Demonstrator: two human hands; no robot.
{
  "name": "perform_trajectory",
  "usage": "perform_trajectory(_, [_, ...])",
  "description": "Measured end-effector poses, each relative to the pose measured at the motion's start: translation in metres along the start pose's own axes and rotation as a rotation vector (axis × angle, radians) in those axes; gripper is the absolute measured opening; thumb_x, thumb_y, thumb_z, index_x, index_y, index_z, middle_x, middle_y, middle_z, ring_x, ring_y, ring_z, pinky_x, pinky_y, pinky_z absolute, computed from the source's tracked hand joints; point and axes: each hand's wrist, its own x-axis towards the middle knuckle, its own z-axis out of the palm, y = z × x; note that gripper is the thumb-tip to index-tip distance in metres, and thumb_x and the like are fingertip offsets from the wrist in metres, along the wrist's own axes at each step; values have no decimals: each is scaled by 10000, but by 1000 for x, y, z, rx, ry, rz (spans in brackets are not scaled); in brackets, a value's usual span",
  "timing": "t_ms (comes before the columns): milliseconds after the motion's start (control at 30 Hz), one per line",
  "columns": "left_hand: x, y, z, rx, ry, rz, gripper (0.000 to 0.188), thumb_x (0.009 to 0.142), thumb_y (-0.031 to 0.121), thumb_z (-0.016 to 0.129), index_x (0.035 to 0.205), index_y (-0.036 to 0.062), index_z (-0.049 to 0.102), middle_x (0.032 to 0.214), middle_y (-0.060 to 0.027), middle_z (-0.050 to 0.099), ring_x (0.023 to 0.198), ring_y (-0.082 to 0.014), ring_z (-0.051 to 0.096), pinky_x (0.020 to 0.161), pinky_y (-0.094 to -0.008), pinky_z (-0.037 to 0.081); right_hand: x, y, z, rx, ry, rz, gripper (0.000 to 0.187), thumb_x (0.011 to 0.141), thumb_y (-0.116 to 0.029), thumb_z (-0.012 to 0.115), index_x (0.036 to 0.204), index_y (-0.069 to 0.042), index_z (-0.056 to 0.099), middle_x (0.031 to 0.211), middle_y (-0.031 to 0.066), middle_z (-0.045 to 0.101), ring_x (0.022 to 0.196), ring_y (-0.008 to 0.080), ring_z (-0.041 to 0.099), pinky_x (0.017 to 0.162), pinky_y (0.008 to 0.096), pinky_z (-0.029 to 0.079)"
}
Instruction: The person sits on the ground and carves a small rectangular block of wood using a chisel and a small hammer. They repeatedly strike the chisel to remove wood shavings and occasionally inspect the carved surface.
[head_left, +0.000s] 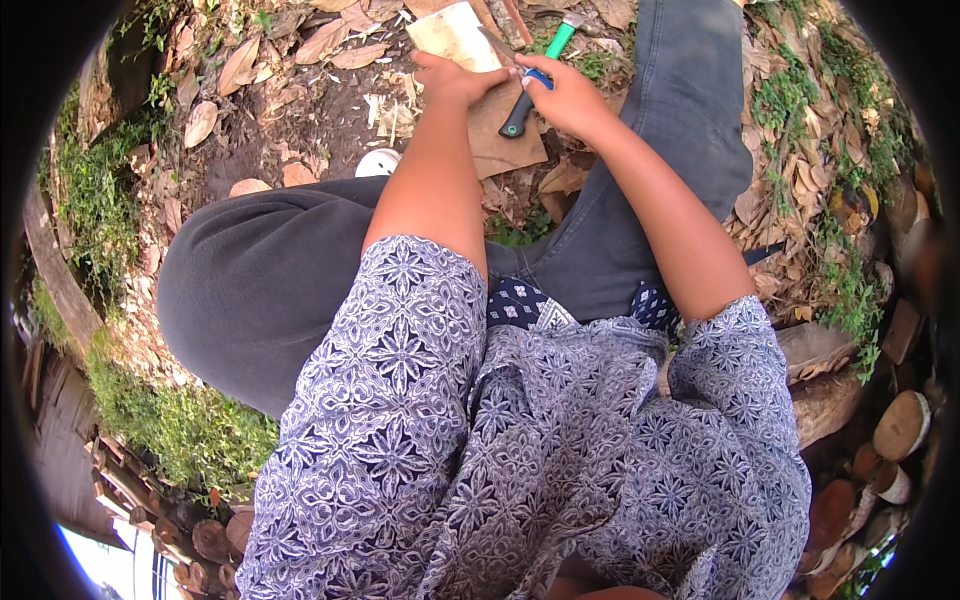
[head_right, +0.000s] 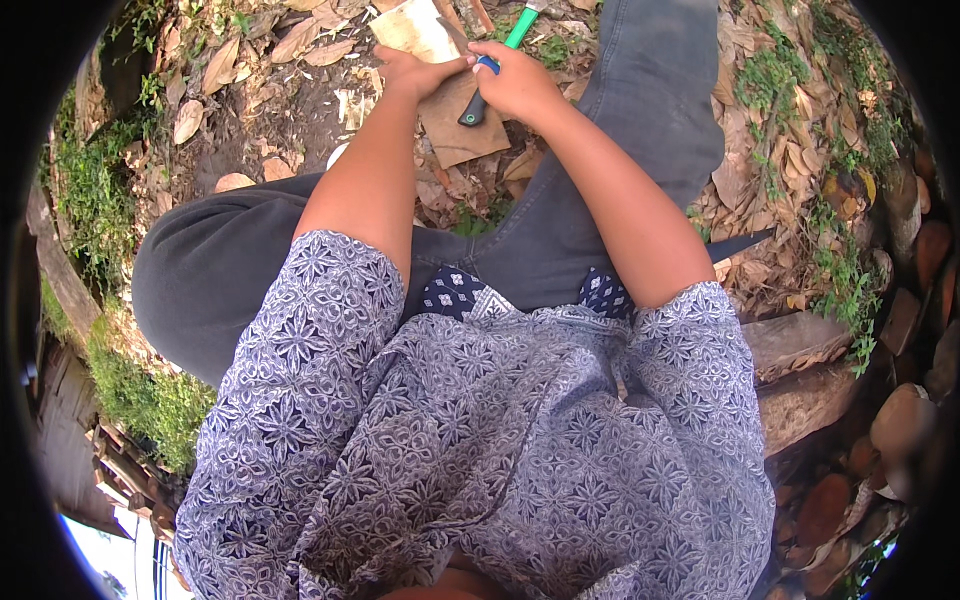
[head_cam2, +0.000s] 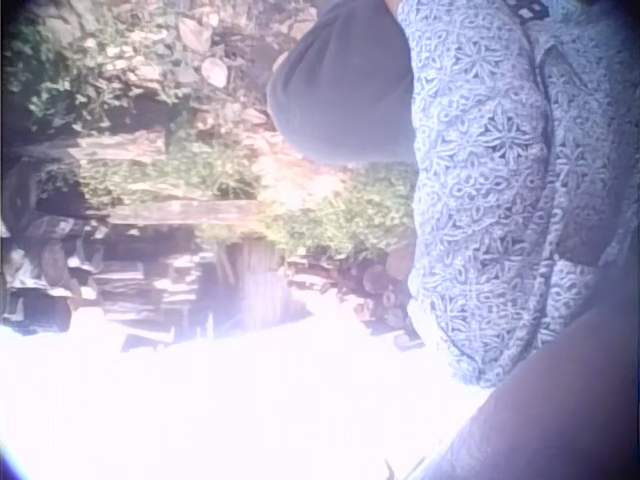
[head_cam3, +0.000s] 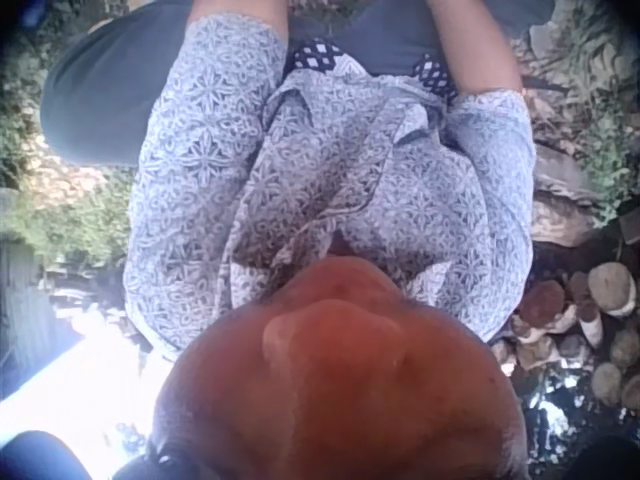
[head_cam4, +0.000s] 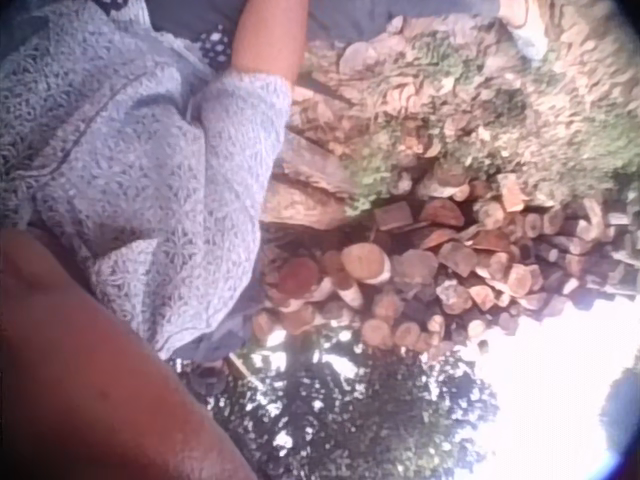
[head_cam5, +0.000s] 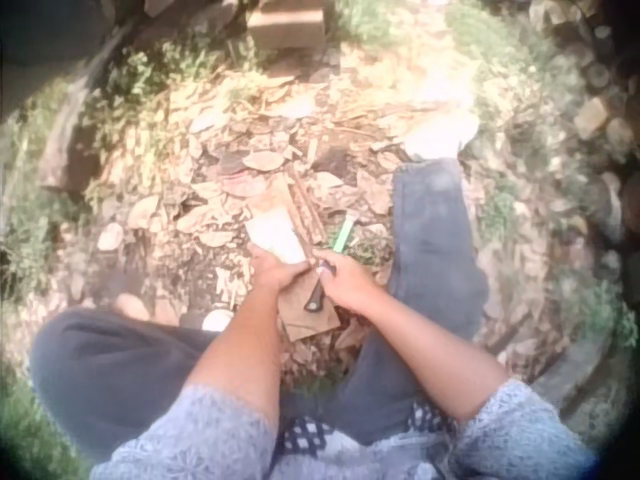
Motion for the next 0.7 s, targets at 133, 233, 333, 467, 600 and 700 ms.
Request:
perform_trajectory(133, [-5, 1, -1, -13, 9, -22, 1682, 467, 649, 952, 1526, -71, -137, 1507, -381, 294, 1348, -441, 476, 1104, -430, 470, 10, -3, 15, 6, 107, -64, 416, 983, -270, 592, 1389, -187, 626, 1242, 131, 699, 1129, 298, 670, 981, 400, 517])
perform_trajectory(233, [-2, 7, -2, -11, 8, -42, 1645, 495, 576, 976, 1557, -26, -127, 1539, -328, 282, 1366, -406, 474, 1096, -435, 477, 63, -24, 25, 39, 148, 13, 427, 965, -282, 597, 1377, -177, 634, 1250, 126, 700, 1139, 319, 669, 989, 408, 521])
perform_trajectory(333, [-2, 8, 2, -11, 4, -34, 1648, 490, 568, 981, 1557, -20, -128, 1538, -323, 285, 1373, -404, 463, 1113, -435, 459, 85, -35, 22, 92, 245, -59, 441, 975, -307, 597, 1400, -190, 622, 964, 81, 700, 740, 199, 620, 680, 356, 523])
perform_trajectory(467, [13, -12, 6, -43, 34, -10, 1656, 487, 563, 988, 1542, -47, -133, 1512, -351, 291, 1354, -425, 477, 1093, -441, 478, 37, -43, -3, 24, 41, -43, 444, 972, -316, 610, 1394, -178, 626, 1164, 129, 703, 1002, 267, 669, 883, 379, 526])
perform_trajectory(600, [-8, 0, 0, -38, 33, 36, 1691, 476, 582, 986, 1533, -67, -165, 1504, -365, 288, 1327, -448, 499, 1056, -450, 507, -21, 1, -23, -64, -22, -65, 425, 1007, -300, 607, 1413, -176, 611, 1291, 128, 678, 1148, 247, 653, 981, 362, 494])
perform_trajectory(700, [1, -9, 5, -29, 61, 90, 1742, 468, 610, 978, 1533, -37, -240, 1505, -383, 267, 1329, -474, 488, 1056, -462, 506, -44, 7, -19, -37, -28, -8, 423, 983, -298, 609, 1391, -189, 628, 1253, 150, 693, 1127, 302, 667, 976, 391, 504])
